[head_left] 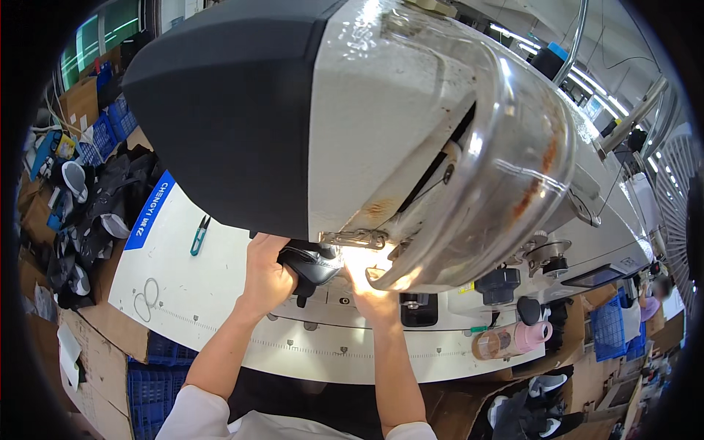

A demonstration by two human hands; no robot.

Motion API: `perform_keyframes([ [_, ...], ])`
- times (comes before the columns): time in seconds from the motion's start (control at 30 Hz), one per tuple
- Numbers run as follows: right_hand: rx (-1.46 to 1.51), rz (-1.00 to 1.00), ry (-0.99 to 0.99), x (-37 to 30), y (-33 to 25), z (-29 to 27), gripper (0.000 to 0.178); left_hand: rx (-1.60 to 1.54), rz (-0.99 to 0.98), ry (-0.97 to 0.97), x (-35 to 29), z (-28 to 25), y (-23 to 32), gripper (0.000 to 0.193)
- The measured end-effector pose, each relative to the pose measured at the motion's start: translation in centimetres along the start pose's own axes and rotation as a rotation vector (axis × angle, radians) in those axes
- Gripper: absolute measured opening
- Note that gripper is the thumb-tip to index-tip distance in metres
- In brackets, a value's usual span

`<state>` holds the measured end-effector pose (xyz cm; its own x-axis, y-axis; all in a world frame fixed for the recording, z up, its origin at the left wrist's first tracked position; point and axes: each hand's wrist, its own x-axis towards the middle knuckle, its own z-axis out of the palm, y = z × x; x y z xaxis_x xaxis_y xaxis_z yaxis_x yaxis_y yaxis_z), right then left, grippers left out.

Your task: The person trims threads on shoe components using snips and stitches the shoe parts together with a sewing machine.

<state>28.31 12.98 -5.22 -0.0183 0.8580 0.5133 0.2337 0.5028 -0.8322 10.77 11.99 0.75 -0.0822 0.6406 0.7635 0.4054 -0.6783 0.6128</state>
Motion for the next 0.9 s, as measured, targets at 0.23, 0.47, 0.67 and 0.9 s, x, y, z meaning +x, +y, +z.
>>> perform_keyframes([
  [0.23,-0.4,-0.035,0.008,-0.8,2.2,-0.3,0.016,0.037,-0.09,-0.042,-0.2,0.1,-1.1,0.038],
  [0.47,-0.732,-0.1,-0.074,-0.7,1.3,-0.8,0.035,0.143,0.007,0.005,-0.4,0.1,-0.5,0.036],
  [0.67,0.373,0.289,0.009,0.7,0.8,0.4,0.044,0.13,-0.002,-0.007,-0.3,0.4,-0.6,0.048],
  [0.9,0.223,0.186,0.24,-0.7,-1.3,-0.3,0.044,0.184,0.02,-0.11,0.0,-0.7,-2.4,0.05],
])
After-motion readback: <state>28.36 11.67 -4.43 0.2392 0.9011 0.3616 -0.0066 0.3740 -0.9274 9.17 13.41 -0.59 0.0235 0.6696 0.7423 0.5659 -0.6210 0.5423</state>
